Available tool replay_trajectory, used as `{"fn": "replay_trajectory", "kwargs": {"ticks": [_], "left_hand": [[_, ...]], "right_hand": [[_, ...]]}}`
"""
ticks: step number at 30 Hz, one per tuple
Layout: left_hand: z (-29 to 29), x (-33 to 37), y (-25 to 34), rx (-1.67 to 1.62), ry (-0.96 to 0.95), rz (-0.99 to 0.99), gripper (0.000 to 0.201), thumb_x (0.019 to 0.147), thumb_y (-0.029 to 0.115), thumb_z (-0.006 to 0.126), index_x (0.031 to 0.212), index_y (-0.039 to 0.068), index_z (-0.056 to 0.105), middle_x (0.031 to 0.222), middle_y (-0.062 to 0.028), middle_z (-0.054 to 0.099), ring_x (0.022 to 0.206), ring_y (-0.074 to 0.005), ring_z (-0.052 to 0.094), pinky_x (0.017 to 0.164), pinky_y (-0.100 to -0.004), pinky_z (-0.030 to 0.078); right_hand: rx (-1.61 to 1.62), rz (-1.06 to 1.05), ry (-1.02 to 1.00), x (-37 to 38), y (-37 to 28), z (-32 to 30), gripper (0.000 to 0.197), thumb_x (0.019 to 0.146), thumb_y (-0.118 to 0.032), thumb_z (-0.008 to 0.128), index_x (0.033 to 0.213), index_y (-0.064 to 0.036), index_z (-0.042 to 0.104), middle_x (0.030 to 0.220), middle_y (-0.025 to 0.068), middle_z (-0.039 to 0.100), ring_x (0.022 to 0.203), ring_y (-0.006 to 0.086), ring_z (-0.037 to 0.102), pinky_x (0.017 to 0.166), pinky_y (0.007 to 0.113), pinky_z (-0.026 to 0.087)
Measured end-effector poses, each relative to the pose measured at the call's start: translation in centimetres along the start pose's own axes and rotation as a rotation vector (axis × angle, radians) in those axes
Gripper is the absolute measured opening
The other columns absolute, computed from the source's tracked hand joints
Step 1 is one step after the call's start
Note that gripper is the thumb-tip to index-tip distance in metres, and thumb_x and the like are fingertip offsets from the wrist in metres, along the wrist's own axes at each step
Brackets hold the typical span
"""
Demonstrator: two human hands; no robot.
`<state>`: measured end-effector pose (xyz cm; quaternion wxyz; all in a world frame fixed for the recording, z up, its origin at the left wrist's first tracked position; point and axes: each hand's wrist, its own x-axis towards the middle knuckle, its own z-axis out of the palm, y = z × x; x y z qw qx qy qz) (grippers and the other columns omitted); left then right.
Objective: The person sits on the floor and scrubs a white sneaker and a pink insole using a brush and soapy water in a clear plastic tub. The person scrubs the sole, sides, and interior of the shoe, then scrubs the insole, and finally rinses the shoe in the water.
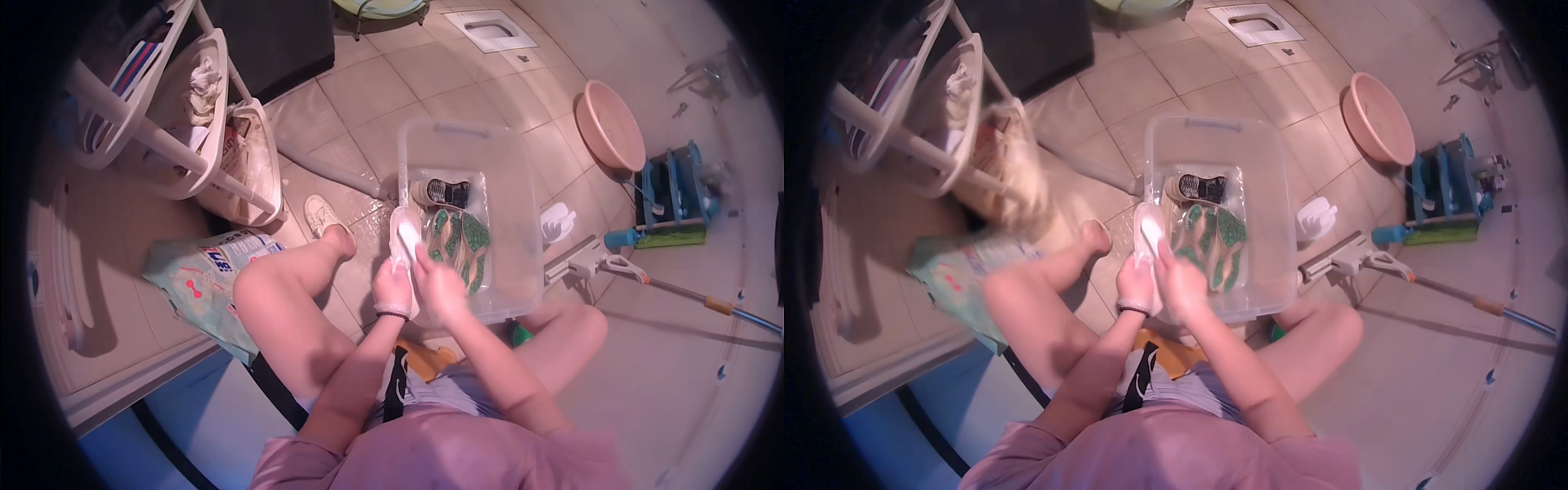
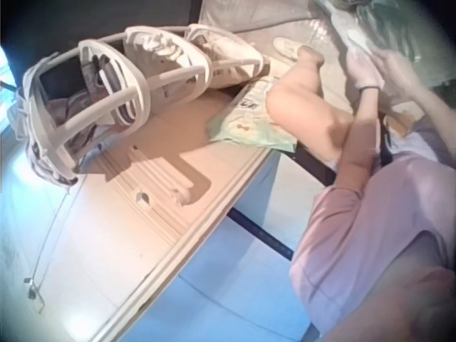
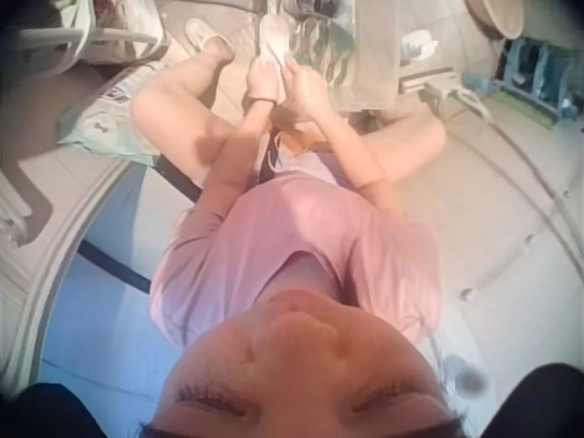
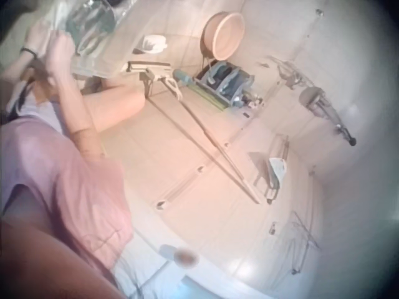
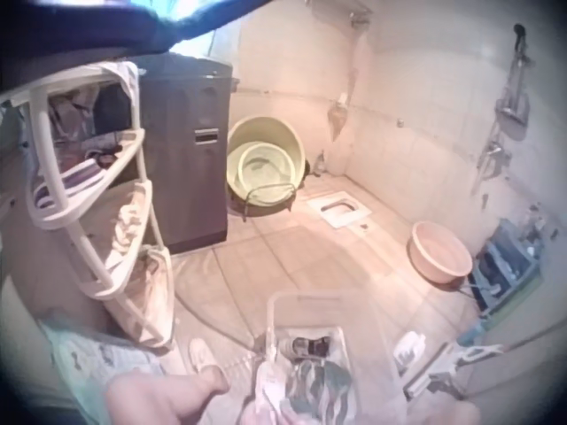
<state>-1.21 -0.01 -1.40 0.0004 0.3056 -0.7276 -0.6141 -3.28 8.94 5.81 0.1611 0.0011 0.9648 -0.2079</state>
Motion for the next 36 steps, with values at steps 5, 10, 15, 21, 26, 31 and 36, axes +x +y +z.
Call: {"fn": "replay_trajectory", "kwargs": {"ticks": [5, 10, 15, 21, 26, 31, 36], "left_hand": [[1.2, 0.3, 0.1, -0.006, 0.023, 0.014, 0.026, 0.087, 0.019, 0.051, 0.105, 0.004, 0.061, 0.088, -0.0197, 0.064, 0.081, -0.032, 0.063, 0.073, -0.0383, 0.047], [1.2, 0.4, -1.3, -0.09, 0.067, -0.003, 0.025, 0.088, 0.018, 0.051, 0.105, 0.003, 0.061, 0.087, -0.018, 0.065, 0.08, -0.0278, 0.063, 0.072, -0.0365, 0.047], [1.5, 0.5, 0.0, -0.08, -0.051, -0.04, 0.023, 0.089, 0.017, 0.051, 0.103, 0.001, 0.061, 0.087, -0.0175, 0.065, 0.079, -0.0252, 0.063, 0.072, -0.0351, 0.047], [0.7, 2.7, -4.8, -0.122, -0.012, -0.027, 0.022, 0.086, 0.014, 0.051, 0.102, 0.001, 0.059, 0.087, -0.0165, 0.065, 0.082, -0.0271, 0.063, 0.074, -0.0373, 0.047], [0.3, -0.2, -0.1, 0.114, -0.091, 0.073, 0.02, 0.086, 0.013, 0.052, 0.101, 0.0, 0.058, 0.087, -0.0176, 0.064, 0.081, -0.0303, 0.061, 0.073, -0.0377, 0.047], [-0.2, 0.9, 0.1, 0.111, -0.072, 0.055, 0.022, 0.085, 0.014, 0.053, 0.102, 0.001, 0.059, 0.09, -0.0173, 0.065, 0.084, -0.0264, 0.062, 0.075, -0.0352, 0.046], [0.3, 0.1, -0.6, -0.014, -0.081, 0.01, 0.024, 0.084, 0.015, 0.053, 0.104, 0.004, 0.06, 0.091, -0.0184, 0.065, 0.086, -0.0306, 0.063, 0.075, -0.0383, 0.047]], "right_hand": [[0.057, 0.05, 0.18, 4.5, -0.7, -0.1, 0.036, 0.088, -0.031, 0.05, 0.124, -0.0248, 0.053, 0.075, 0.0189, 0.062, 0.067, 0.0363, 0.062, 0.061, 0.045, 0.05], [0.012, -0.039, 0.006, -6.0, 2.4, 2.1, 0.039, 0.088, -0.03, 0.05, 0.127, -0.0248, 0.05, 0.071, 0.0188, 0.062, 0.065, 0.0358, 0.062, 0.06, 0.045, 0.051], [0.004, -0.073, 0.138, 2.9, 0.6, -0.4, 0.036, 0.09, -0.032, 0.047, 0.125, -0.0217, 0.052, 0.078, 0.019, 0.063, 0.072, 0.0365, 0.062, 0.065, 0.046, 0.048], [0.119, -0.108, -0.094, 0.4, -0.5, 0.3, 0.036, 0.089, -0.032, 0.047, 0.123, -0.0248, 0.054, 0.083, 0.0179, 0.064, 0.08, 0.0362, 0.061, 0.072, 0.044, 0.049], [-0.014, -0.091, -0.079, 3.1, 0.8, -2.1, 0.034, 0.088, -0.035, 0.049, 0.121, -0.0291, 0.056, 0.085, 0.0162, 0.065, 0.079, 0.0349, 0.062, 0.071, 0.043, 0.05], [-0.072, -0.103, -0.018, 5.2, -2.9, -2.9, 0.027, 0.089, -0.03, 0.046, 0.11, -0.019, 0.059, 0.078, 0.0182, 0.063, 0.07, 0.0346, 0.063, 0.063, 0.047, 0.049], [-0.053, -0.203, -0.128, -0.8, 0.8, -1.6, 0.034, 0.088, -0.035, 0.047, 0.12, -0.0267, 0.057, 0.077, 0.0165, 0.064, 0.069, 0.0331, 0.063, 0.066, 0.044, 0.051]]}}
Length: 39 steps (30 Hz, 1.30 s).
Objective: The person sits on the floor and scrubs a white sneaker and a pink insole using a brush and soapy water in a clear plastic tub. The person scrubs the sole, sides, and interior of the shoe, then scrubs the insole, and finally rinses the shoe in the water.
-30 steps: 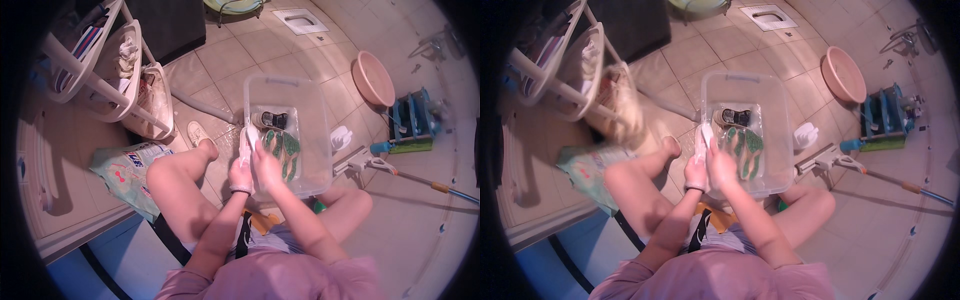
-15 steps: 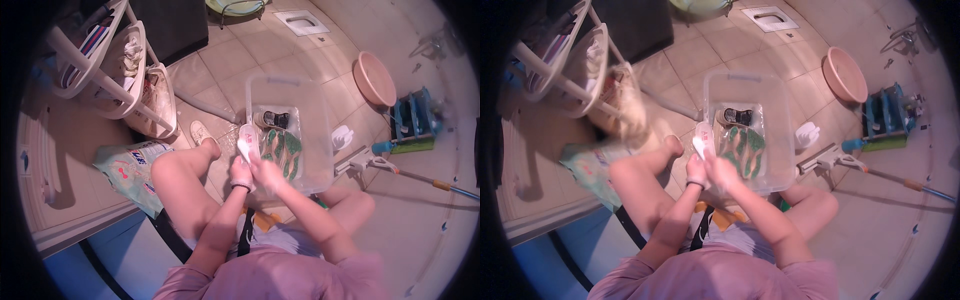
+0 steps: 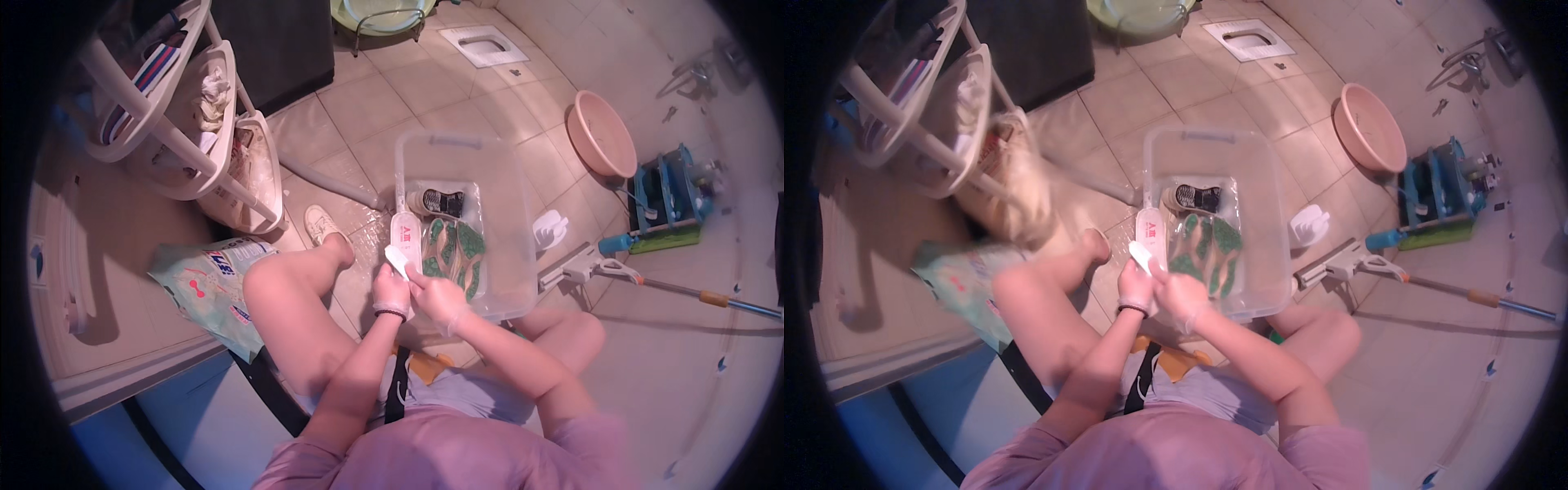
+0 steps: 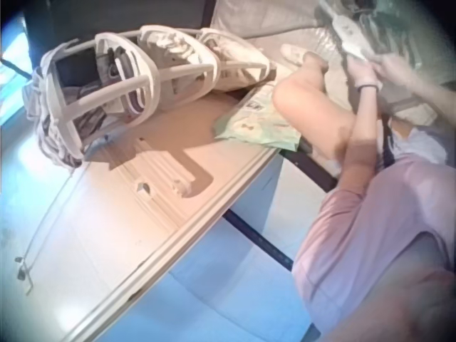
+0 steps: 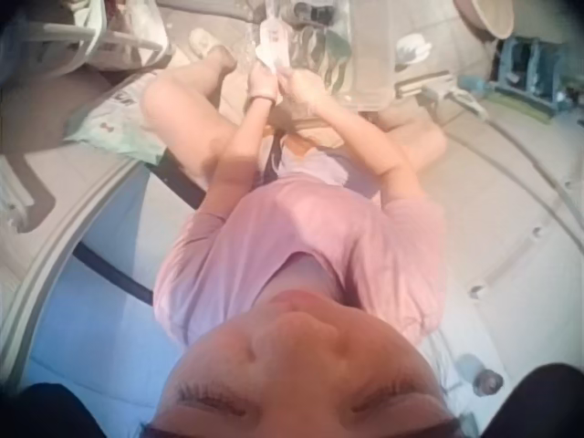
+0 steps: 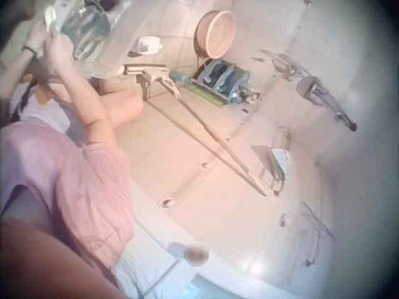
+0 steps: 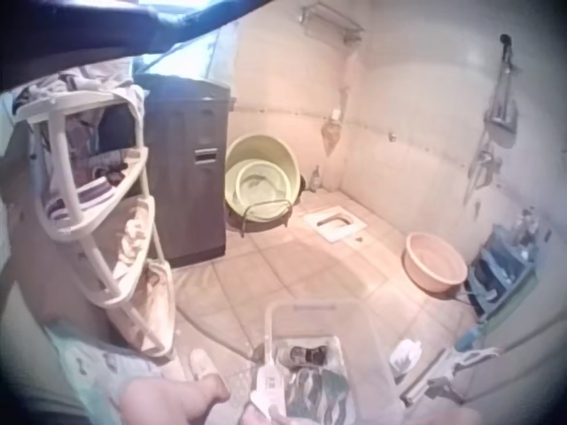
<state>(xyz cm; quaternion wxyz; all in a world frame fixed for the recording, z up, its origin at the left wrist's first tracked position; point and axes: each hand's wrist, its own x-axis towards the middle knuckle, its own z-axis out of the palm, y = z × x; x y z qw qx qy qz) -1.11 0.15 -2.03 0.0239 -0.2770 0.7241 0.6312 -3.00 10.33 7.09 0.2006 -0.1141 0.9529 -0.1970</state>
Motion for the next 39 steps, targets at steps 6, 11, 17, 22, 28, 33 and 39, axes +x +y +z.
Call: {"fn": "replay_trajectory", "kwargs": {"ticks": [6, 11, 17, 22, 28, 33, 39], "left_hand": [[0.4, 0.3, 0.9, 0.085, 0.017, 0.03, 0.023, 0.086, 0.019, 0.054, 0.104, 0.004, 0.059, 0.089, -0.0205, 0.064, 0.086, -0.0352, 0.062, 0.075, -0.0396, 0.047], [-0.1, 0.5, 0.2, 0.151, 0.068, 0.049, 0.023, 0.087, 0.016, 0.054, 0.104, 0.003, 0.059, 0.088, -0.0188, 0.065, 0.082, -0.0309, 0.063, 0.073, -0.0376, 0.048], [1.3, -0.4, -0.1, -0.017, 0.07, 0.086, 0.02, 0.088, 0.012, 0.051, 0.103, 0.0, 0.058, 0.088, -0.016, 0.065, 0.079, -0.026, 0.063, 0.072, -0.0355, 0.048], [1.8, 0.5, -4.1, -0.218, 0.044, -0.041, 0.019, 0.086, 0.016, 0.055, 0.097, 0.001, 0.058, 0.087, -0.0164, 0.064, 0.082, -0.0267, 0.062, 0.074, -0.0362, 0.047], [0.2, 0.5, 0.2, 0.11, 0.079, -0.032, 0.029, 0.081, 0.025, 0.062, 0.094, 0.0, 0.056, 0.088, -0.0191, 0.063, 0.084, -0.0299, 0.062, 0.074, -0.0387, 0.046], [0.8, 5.0, -0.4, -0.057, 0.143, -0.035, 0.029, 0.081, 0.023, 0.061, 0.097, -0.001, 0.054, 0.089, -0.0201, 0.063, 0.085, -0.0322, 0.062, 0.075, -0.04, 0.046], [1.6, 3.2, 1.0, 0.193, 0.227, 0.047, 0.02, 0.084, 0.013, 0.052, 0.101, 0.003, 0.053, 0.097, -0.0222, 0.061, 0.092, -0.0402, 0.058, 0.078, -0.0424, 0.045]], "right_hand": [[0.015, 0.132, 0.271, 6.4, 0.1, -0.5, 0.035, 0.087, -0.036, 0.048, 0.121, -0.0286, 0.056, 0.08, 0.0168, 0.065, 0.071, 0.0341, 0.063, 0.065, 0.045, 0.05], [0.143, 0.213, 0.203, -1.5, 0.3, 3.0, 0.035, 0.087, -0.032, 0.048, 0.121, -0.029, 0.056, 0.074, 0.0182, 0.063, 0.066, 0.0354, 0.062, 0.063, 0.046, 0.05], [0.212, 0.207, 0.204, 0.2, 0.7, 2.1, 0.034, 0.087, -0.031, 0.048, 0.12, -0.0288, 0.056, 0.074, 0.0192, 0.063, 0.069, 0.0358, 0.062, 0.065, 0.044, 0.05], [0.256, 0.257, 0.185, 5.4, -1.3, -0.3, 0.035, 0.088, -0.035, 0.046, 0.122, -0.0304, 0.055, 0.078, 0.0185, 0.064, 0.075, 0.0356, 0.062, 0.07, 0.043, 0.05], [0.234, 0.25, 0.1, 3.2, -0.7, 0.5, 0.037, 0.089, -0.037, 0.046, 0.125, -0.0328, 0.052, 0.084, 0.0193, 0.064, 0.08, 0.0361, 0.062, 0.072, 0.043, 0.049], [0.241, 0.184, 0.091, 0.5, -1.0, 0.8, 0.037, 0.088, -0.035, 0.049, 0.125, -0.0292, 0.052, 0.078, 0.02, 0.063, 0.072, 0.0382, 0.061, 0.068, 0.045, 0.05], [0.108, 0.236, 0.15, -3.7, -0.2, 3.4, 0.037, 0.087, -0.028, 0.051, 0.124, -0.0271, 0.053, 0.073, 0.0181, 0.063, 0.068, 0.0348, 0.062, 0.064, 0.045, 0.05]]}}
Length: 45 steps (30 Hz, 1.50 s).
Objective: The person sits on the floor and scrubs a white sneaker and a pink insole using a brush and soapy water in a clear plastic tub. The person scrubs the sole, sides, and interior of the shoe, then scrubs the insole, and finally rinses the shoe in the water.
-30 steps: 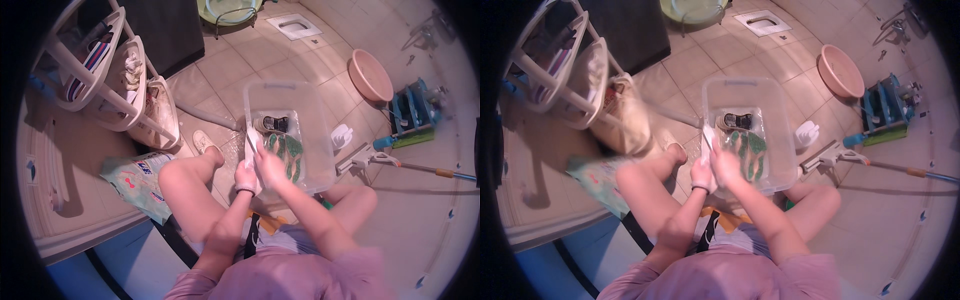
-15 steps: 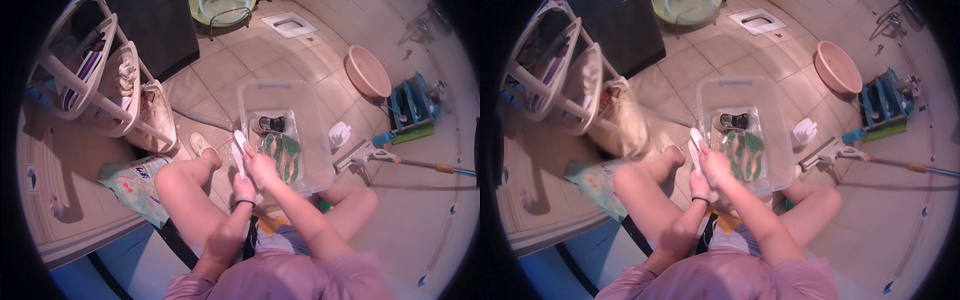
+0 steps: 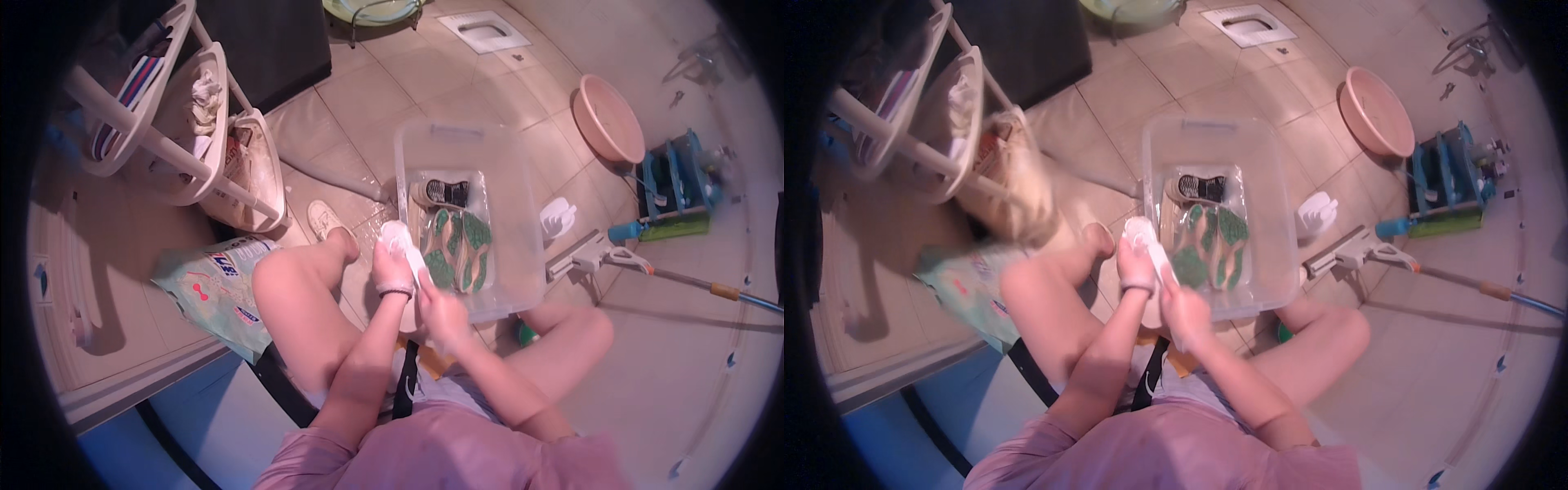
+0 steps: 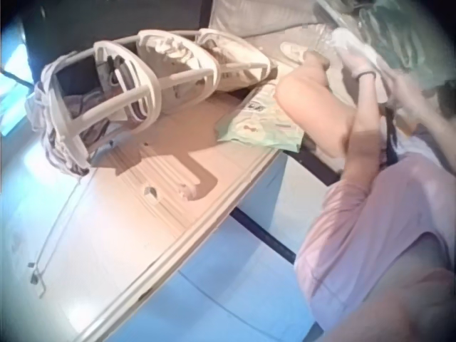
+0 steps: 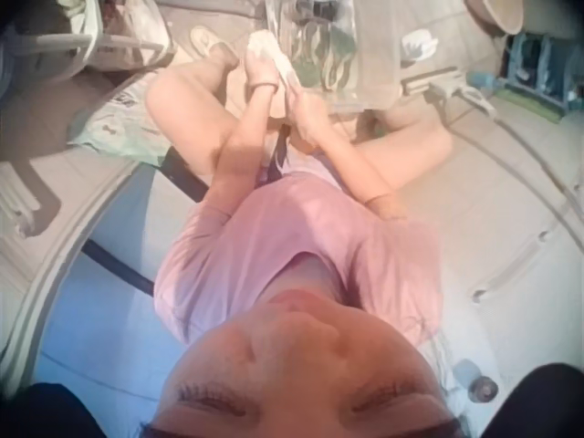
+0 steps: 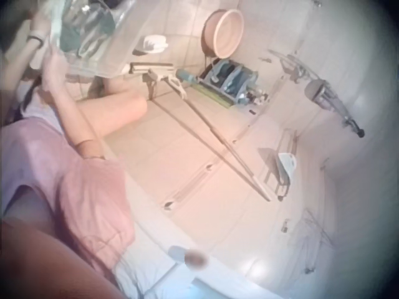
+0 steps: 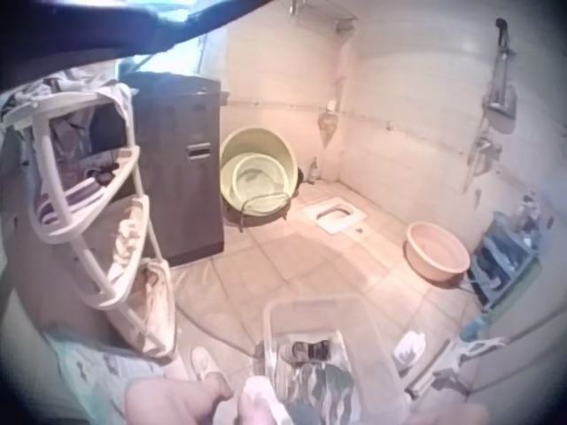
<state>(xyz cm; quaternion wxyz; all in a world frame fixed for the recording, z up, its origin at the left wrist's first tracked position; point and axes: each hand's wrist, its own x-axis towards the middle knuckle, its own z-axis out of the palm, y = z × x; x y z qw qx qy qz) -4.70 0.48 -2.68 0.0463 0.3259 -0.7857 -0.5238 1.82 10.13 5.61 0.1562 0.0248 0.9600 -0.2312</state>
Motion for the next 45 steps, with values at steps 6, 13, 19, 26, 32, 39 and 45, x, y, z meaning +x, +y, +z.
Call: {"fn": "replay_trajectory", "kwargs": {"ticks": [6, 13, 19, 26, 32, 39, 45], "left_hand": [[1.1, 0.4, 1.0, -0.244, -0.118, -0.046, 0.017, 0.082, 0.013, 0.053, 0.095, 0.003, 0.054, 0.088, -0.0209, 0.062, 0.086, -0.0376, 0.06, 0.074, -0.0427, 0.045], [0.8, 0.2, -0.4, -0.179, -0.039, -0.055, 0.024, 0.083, 0.015, 0.054, 0.103, 0.003, 0.055, 0.093, -0.0206, 0.063, 0.089, -0.0372, 0.06, 0.075, -0.0417, 0.046], [2.6, 1.3, -1.6, -0.428, -0.137, -0.084, 0.025, 0.085, 0.015, 0.052, 0.107, 0.003, 0.054, 0.096, -0.0197, 0.063, 0.091, -0.0342, 0.061, 0.077, -0.0394, 0.046], [0.7, 0.8, -1.8, -0.179, -0.042, -0.082, 0.026, 0.085, 0.013, 0.052, 0.109, 0.004, 0.054, 0.098, -0.02, 0.063, 0.093, -0.0333, 0.061, 0.078, -0.0386, 0.046], [3.0, 2.4, -2.7, -0.809, -0.203, -0.215, 0.025, 0.085, 0.015, 0.054, 0.106, 0.002, 0.056, 0.095, -0.0164, 0.064, 0.088, -0.027, 0.062, 0.077, -0.0358, 0.046], [1.9, 2.0, -2.7, -0.256, -0.091, -0.12, 0.025, 0.086, 0.009, 0.049, 0.11, 0.003, 0.053, 0.097, -0.0185, 0.063, 0.092, -0.0309, 0.062, 0.079, -0.0373, 0.046], [1.2, 1.6, -0.3, -0.27, -0.127, -0.021, 0.022, 0.085, 0.015, 0.049, 0.103, 0.003, 0.054, 0.096, -0.0221, 0.062, 0.09, -0.0378, 0.06, 0.076, -0.0414, 0.046]], "right_hand": [[0.072, -0.011, 0.008, 9.2, -2.2, -2.3, 0.036, 0.088, -0.028, 0.048, 0.124, -0.0277, 0.053, 0.08, 0.0199, 0.063, 0.072, 0.0355, 0.062, 0.068, 0.045, 0.05], [-0.011, 0.025, -0.12, 0.4, 0.0, -2.1, 0.036, 0.088, -0.03, 0.05, 0.124, -0.0292, 0.053, 0.08, 0.0217, 0.063, 0.073, 0.0362, 0.062, 0.068, 0.045, 0.051], [0.075, 0.019, -0.012, 8.9, -2.8, -2.7, 0.038, 0.088, -0.03, 0.049, 0.126, -0.0282, 0.051, 0.08, 0.0229, 0.062, 0.075, 0.0384, 0.062, 0.071, 0.045, 0.049], [0.011, 0.045, -0.17, -0.2, -0.7, -1.8, 0.038, 0.09, -0.035, 0.044, 0.127, -0.0282, 0.05, 0.083, 0.0221, 0.063, 0.077, 0.0379, 0.062, 0.072, 0.046, 0.048], [0.026, 0.004, -0.003, 9.2, -3.6, -2.0, 0.037, 0.09, -0.033, 0.045, 0.125, -0.0273, 0.051, 0.081, 0.0208, 0.063, 0.075, 0.0373, 0.062, 0.07, 0.045, 0.049], [-0.024, -0.067, -0.069, 0.5, -0.2, -1.2, 0.036, 0.09, -0.034, 0.046, 0.125, -0.0284, 0.051, 0.075, 0.0196, 0.063, 0.068, 0.0366, 0.062, 0.064, 0.044, 0.051], [-0.01, -0.016, 0.023, 7.0, -3.0, -1.6, 0.036, 0.09, -0.035, 0.046, 0.125, -0.0315, 0.051, 0.077, 0.0201, 0.063, 0.07, 0.0379, 0.062, 0.066, 0.046, 0.05]]}}
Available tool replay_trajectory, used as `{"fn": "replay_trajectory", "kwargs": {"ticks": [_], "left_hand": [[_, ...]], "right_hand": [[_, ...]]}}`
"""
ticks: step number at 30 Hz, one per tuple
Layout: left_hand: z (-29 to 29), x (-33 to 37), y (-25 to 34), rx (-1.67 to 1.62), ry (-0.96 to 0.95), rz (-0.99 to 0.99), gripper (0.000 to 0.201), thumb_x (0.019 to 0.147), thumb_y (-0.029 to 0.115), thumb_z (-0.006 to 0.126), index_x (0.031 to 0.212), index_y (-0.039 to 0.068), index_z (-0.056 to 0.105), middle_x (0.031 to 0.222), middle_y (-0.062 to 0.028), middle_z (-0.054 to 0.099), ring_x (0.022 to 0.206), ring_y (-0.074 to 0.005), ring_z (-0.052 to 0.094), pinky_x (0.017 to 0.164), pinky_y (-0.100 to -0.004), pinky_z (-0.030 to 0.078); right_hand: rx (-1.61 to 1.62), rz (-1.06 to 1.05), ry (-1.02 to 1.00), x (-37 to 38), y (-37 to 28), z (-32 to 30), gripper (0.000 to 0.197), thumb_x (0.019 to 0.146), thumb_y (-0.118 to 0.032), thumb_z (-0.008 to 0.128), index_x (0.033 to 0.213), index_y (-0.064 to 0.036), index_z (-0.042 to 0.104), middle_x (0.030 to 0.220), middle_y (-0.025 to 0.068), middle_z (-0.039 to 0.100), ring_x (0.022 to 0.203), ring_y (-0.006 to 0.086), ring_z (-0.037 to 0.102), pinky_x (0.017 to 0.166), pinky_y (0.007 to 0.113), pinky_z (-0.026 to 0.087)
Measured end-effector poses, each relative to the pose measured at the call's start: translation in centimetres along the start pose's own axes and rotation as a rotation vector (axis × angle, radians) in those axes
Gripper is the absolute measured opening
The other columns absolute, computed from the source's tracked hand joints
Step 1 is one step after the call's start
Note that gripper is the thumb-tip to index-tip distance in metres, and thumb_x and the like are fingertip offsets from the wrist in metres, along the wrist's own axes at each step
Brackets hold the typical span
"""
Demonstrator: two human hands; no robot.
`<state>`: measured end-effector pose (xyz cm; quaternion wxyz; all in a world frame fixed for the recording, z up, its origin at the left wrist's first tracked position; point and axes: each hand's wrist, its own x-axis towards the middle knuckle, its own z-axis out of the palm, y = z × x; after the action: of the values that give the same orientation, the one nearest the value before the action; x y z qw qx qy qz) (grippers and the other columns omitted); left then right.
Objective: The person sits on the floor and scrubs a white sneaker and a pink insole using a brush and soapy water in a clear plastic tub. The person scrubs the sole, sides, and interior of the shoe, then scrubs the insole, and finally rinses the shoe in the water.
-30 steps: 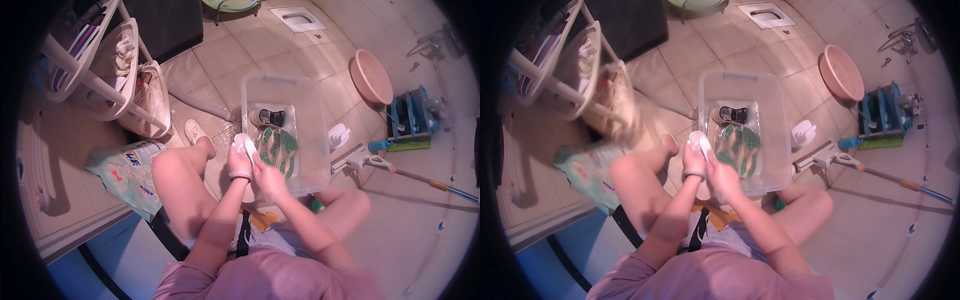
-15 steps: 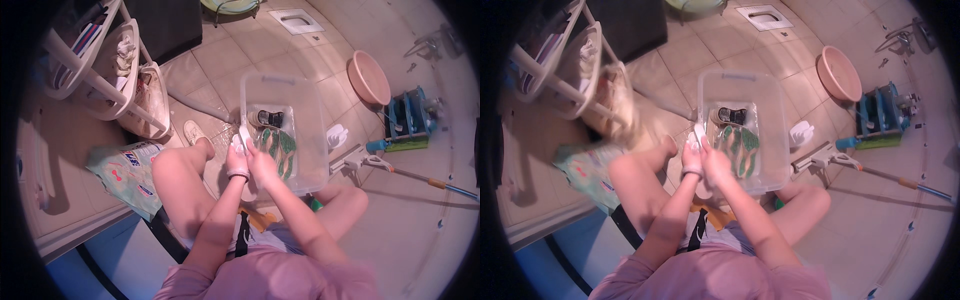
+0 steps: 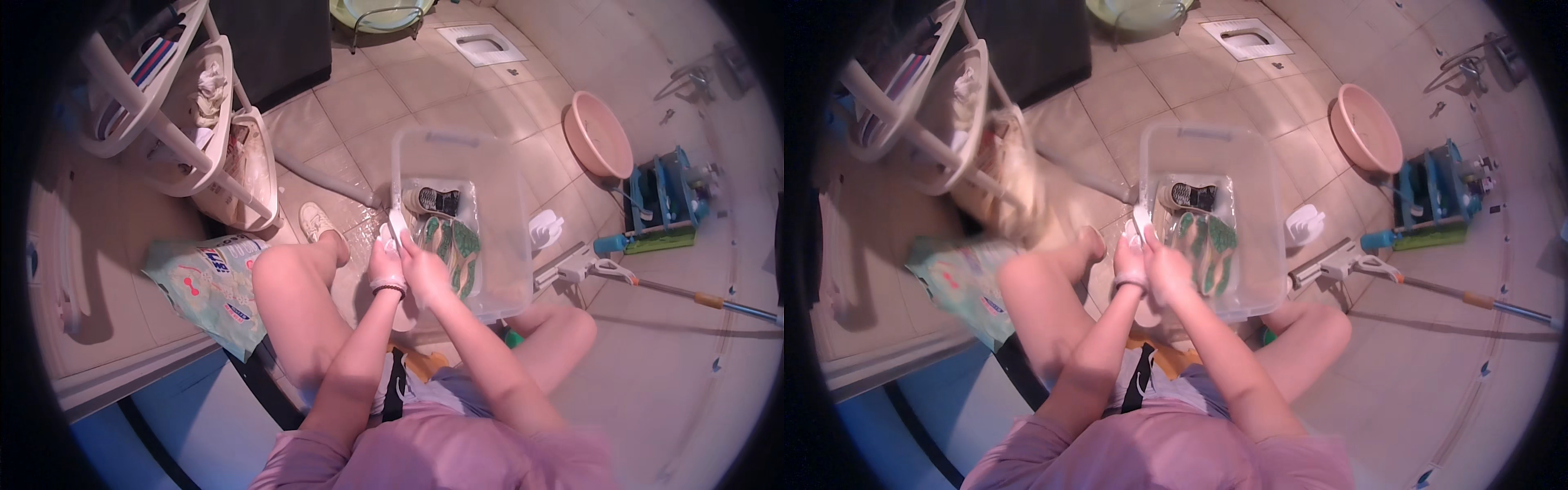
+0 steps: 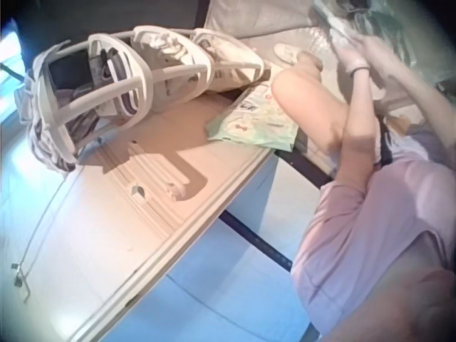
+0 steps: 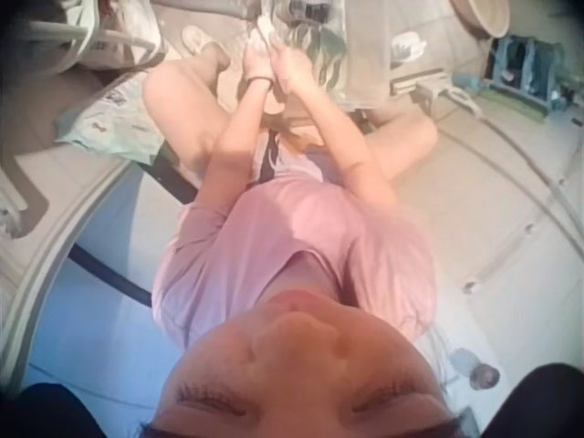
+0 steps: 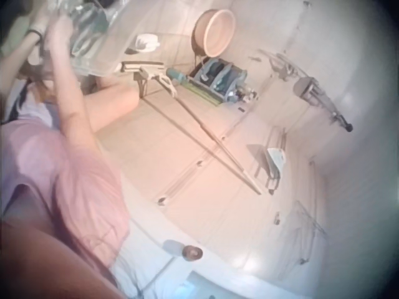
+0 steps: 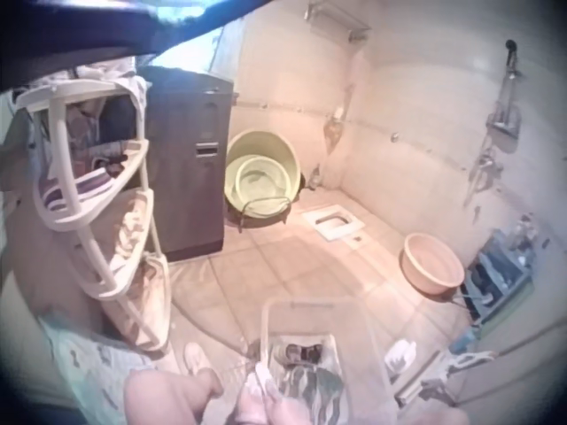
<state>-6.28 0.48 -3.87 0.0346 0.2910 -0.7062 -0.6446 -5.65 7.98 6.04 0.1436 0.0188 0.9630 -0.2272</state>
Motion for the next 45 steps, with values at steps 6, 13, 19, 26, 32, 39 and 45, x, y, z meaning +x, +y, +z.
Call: {"fn": "replay_trajectory", "kwargs": {"ticks": [6, 13, 19, 26, 32, 39, 45], "left_hand": [[-0.1, 0.2, -0.3, 0.007, 0.024, -0.114, 0.022, 0.085, 0.012, 0.048, 0.103, 0.003, 0.054, 0.095, -0.0231, 0.061, 0.09, -0.0359, 0.06, 0.076, -0.0405, 0.046], [-0.8, 0.7, -1.1, 0.115, -0.014, -0.083, 0.023, 0.087, 0.017, 0.046, 0.103, 0.004, 0.056, 0.094, -0.0218, 0.062, 0.088, -0.0359, 0.06, 0.076, -0.0413, 0.046], [-0.8, -0.4, 1.2, 0.254, 0.01, -0.052, 0.024, 0.087, 0.016, 0.045, 0.104, 0.003, 0.055, 0.092, -0.0218, 0.062, 0.088, -0.038, 0.06, 0.076, -0.0434, 0.046], [-0.7, -0.5, 0.2, 0.218, 0.026, -0.073, 0.023, 0.089, 0.015, 0.044, 0.103, 0.0, 0.054, 0.092, -0.0244, 0.061, 0.087, -0.04, 0.059, 0.077, -0.0431, 0.045], [-0.7, 1.4, -1.8, -0.521, -0.026, -0.26, 0.026, 0.091, 0.021, 0.048, 0.092, -0.003, 0.058, 0.082, -0.0127, 0.063, 0.074, -0.0226, 0.06, 0.069, -0.035, 0.046], [-2.3, 1.8, -0.4, -0.847, -0.347, -0.48, 0.03, 0.088, 0.027, 0.056, 0.088, -0.002, 0.062, 0.08, -0.0059, 0.063, 0.066, -0.018, 0.06, 0.059, -0.0297, 0.049], [-0.9, -0.3, 0.0, -0.905, -0.85, -0.497, 0.026, 0.09, 0.03, 0.05, 0.089, 0.005, 0.059, 0.061, -0.0034, 0.056, 0.055, -0.0205, 0.058, 0.047, -0.0289, 0.048]], "right_hand": [[0.006, -0.007, -0.08, -4.4, 1.5, 0.0, 0.036, 0.091, -0.036, 0.044, 0.126, -0.0318, 0.05, 0.078, 0.0202, 0.063, 0.073, 0.0377, 0.062, 0.069, 0.046, 0.05], [0.034, 0.029, -0.059, -1.0, -0.7, -0.1, 0.036, 0.091, -0.035, 0.043, 0.126, -0.0309, 0.051, 0.081, 0.0204, 0.063, 0.077, 0.0377, 0.062, 0.071, 0.046, 0.049], [0.05, -0.013, -0.039, -1.7, 1.0, 0.4, 0.037, 0.09, -0.036, 0.044, 0.126, -0.0319, 0.05, 0.081, 0.0211, 0.063, 0.073, 0.0382, 0.062, 0.067, 0.046, 0.05], [0.203, 0.068, -0.035, -3.1, 1.9, 1.3, 0.036, 0.089, -0.032, 0.048, 0.125, -0.0262, 0.053, 0.086, 0.0245, 0.062, 0.08, 0.0379, 0.062, 0.074, 0.042, 0.05], [0.664, 0.109, -0.036, 3.0, -0.4, 0.1, 0.04, 0.089, -0.025, 0.054, 0.126, -0.0093, 0.052, 0.098, 0.0148, 0.067, 0.083, 0.0144, 0.061, 0.076, 0.027, 0.046], [0.815, 0.051, -0.097, -8.3, -0.1, -1.3, 0.041, 0.09, -0.015, 0.055, 0.129, -0.0064, 0.047, 0.117, 0.009, 0.06, 0.105, 0.0093, 0.052, 0.093, 0.024, 0.038], [1.096, 0.224, 0.051, -2.9, -0.3, -5.5, 0.042, 0.09, -0.015, 0.055, 0.13, -0.0044, 0.046, 0.115, 0.0077, 0.06, 0.097, 0.0099, 0.053, 0.087, 0.025, 0.042]]}}
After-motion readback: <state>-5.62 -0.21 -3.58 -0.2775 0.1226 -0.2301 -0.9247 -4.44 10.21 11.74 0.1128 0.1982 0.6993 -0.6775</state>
